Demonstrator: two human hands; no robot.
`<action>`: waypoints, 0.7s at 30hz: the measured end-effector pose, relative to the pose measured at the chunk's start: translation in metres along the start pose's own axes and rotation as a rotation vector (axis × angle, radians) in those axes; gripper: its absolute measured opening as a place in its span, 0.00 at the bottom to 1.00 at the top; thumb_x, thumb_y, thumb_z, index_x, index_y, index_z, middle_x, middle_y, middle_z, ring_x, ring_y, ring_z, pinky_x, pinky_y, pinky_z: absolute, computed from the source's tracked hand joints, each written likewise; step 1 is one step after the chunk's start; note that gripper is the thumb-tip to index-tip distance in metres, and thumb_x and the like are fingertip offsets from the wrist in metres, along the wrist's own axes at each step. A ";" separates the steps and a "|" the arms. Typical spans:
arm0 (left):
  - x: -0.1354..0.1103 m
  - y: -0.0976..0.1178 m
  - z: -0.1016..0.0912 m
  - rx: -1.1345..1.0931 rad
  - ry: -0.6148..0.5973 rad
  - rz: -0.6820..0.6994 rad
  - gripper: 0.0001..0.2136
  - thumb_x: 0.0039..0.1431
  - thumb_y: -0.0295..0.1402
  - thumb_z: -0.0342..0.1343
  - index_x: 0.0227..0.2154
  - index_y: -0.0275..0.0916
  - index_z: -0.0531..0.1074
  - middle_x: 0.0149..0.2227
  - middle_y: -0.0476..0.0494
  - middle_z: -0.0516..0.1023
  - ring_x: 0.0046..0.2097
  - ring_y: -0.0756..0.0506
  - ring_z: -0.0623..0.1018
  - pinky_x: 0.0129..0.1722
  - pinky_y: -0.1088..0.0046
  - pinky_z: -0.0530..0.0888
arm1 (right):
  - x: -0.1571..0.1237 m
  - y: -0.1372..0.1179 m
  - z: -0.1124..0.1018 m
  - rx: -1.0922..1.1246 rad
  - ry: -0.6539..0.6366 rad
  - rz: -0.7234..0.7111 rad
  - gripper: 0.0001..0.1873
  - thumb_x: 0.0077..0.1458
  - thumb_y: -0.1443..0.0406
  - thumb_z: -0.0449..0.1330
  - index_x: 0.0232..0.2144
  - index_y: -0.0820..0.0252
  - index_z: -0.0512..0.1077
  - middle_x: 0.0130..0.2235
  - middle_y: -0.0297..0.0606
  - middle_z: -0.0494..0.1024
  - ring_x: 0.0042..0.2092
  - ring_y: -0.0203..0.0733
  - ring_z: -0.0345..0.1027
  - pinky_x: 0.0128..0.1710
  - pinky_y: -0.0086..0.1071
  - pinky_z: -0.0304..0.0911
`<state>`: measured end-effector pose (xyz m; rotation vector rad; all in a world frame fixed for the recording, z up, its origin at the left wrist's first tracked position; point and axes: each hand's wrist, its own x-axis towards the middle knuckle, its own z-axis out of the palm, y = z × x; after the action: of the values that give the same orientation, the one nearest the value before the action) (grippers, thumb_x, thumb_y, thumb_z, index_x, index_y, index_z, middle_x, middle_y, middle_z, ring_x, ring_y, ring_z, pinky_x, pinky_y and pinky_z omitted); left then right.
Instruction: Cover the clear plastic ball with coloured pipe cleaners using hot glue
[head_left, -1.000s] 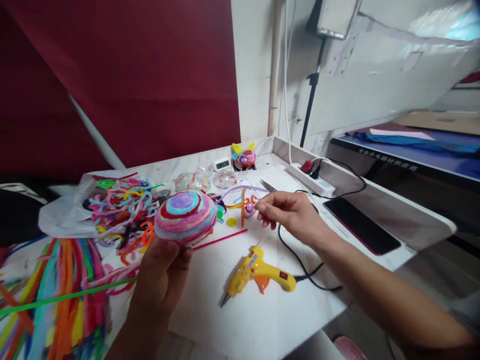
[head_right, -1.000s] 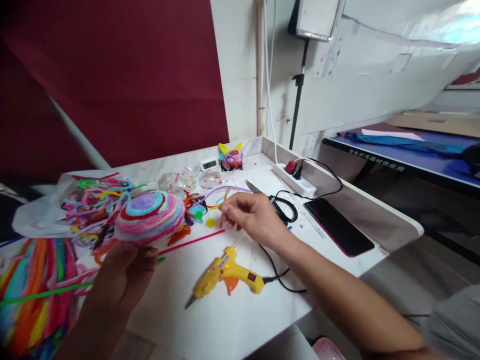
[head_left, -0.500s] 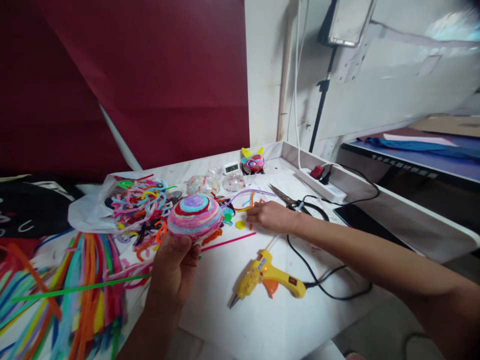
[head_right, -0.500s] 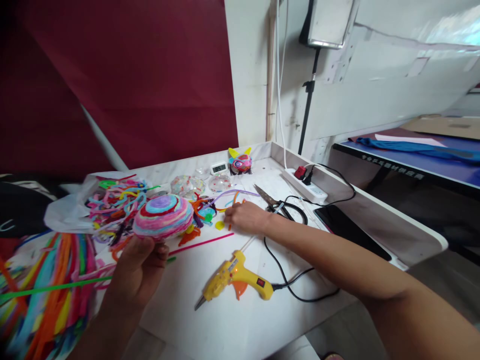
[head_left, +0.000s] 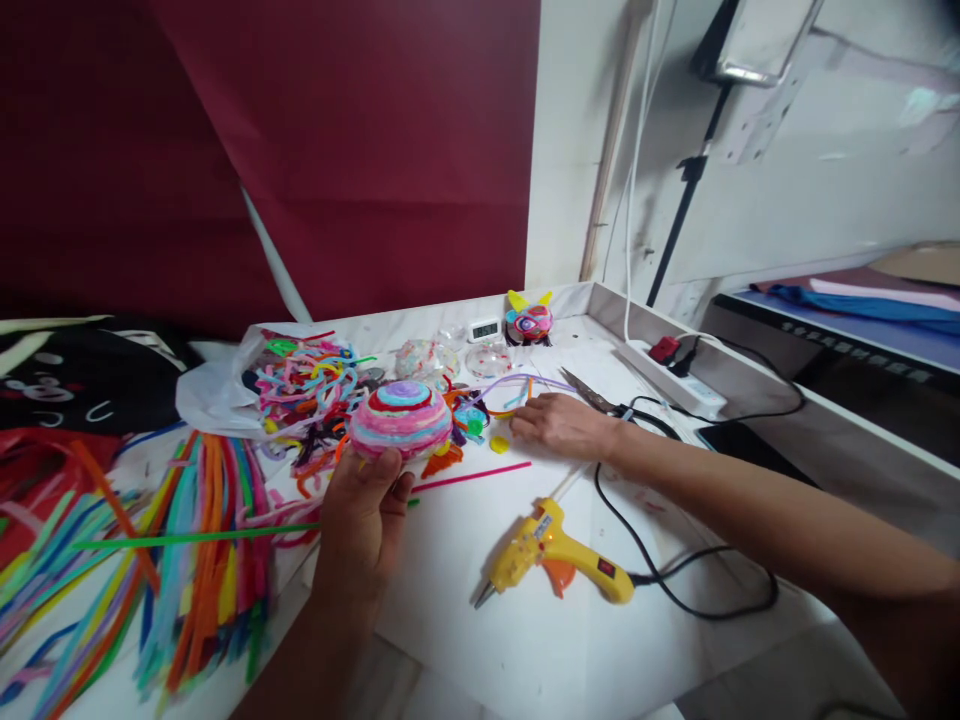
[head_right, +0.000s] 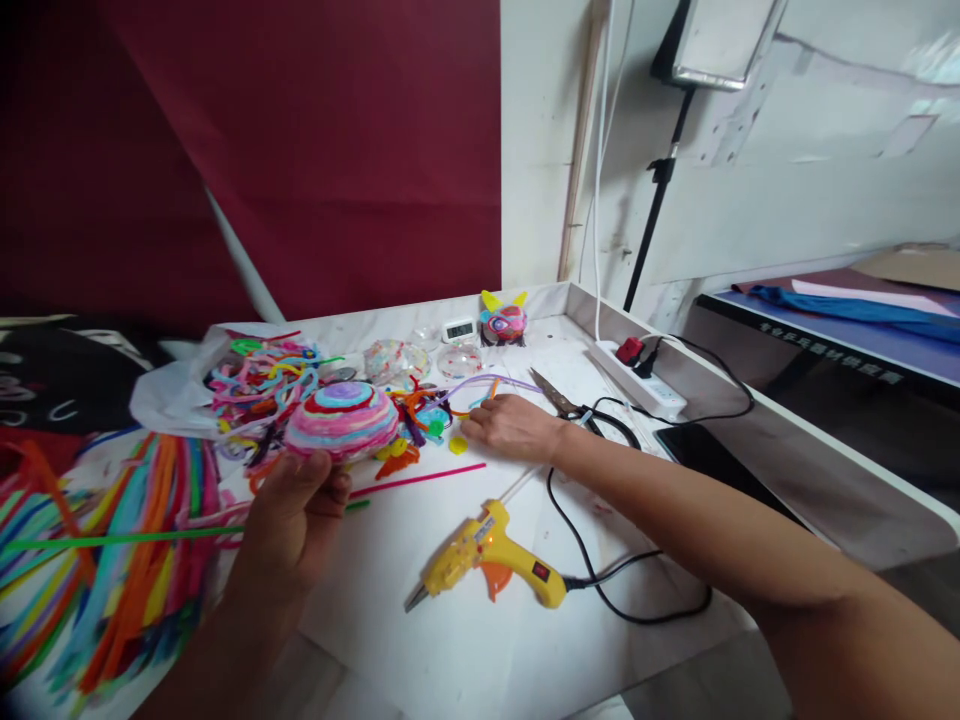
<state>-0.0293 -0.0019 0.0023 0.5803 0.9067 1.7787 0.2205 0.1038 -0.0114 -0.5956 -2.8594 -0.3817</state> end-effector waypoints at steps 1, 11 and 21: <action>0.000 0.000 0.000 0.003 0.004 0.004 0.17 0.33 0.28 0.74 0.24 0.37 0.71 0.26 0.57 0.76 0.27 0.55 0.75 0.22 0.85 0.75 | 0.000 0.003 -0.004 0.019 0.043 0.038 0.11 0.67 0.69 0.46 0.36 0.63 0.68 0.33 0.44 0.76 0.34 0.42 0.69 0.36 0.35 0.61; 0.002 -0.005 -0.001 0.072 0.034 0.002 0.18 0.32 0.30 0.75 0.27 0.38 0.73 0.26 0.58 0.75 0.27 0.55 0.75 0.23 0.85 0.75 | -0.001 0.020 -0.054 0.561 0.729 0.389 0.05 0.65 0.61 0.53 0.39 0.57 0.65 0.36 0.38 0.78 0.35 0.37 0.74 0.34 0.31 0.68; -0.001 -0.003 0.001 0.098 -0.016 -0.032 0.18 0.34 0.30 0.74 0.30 0.37 0.73 0.28 0.56 0.78 0.27 0.56 0.75 0.24 0.85 0.75 | -0.006 0.009 -0.071 1.365 1.085 0.688 0.15 0.49 0.61 0.68 0.32 0.58 0.65 0.29 0.31 0.78 0.29 0.34 0.75 0.28 0.27 0.68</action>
<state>-0.0267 -0.0016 0.0002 0.6380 0.9911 1.7066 0.2390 0.0891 0.0563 -0.6489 -1.2253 0.9614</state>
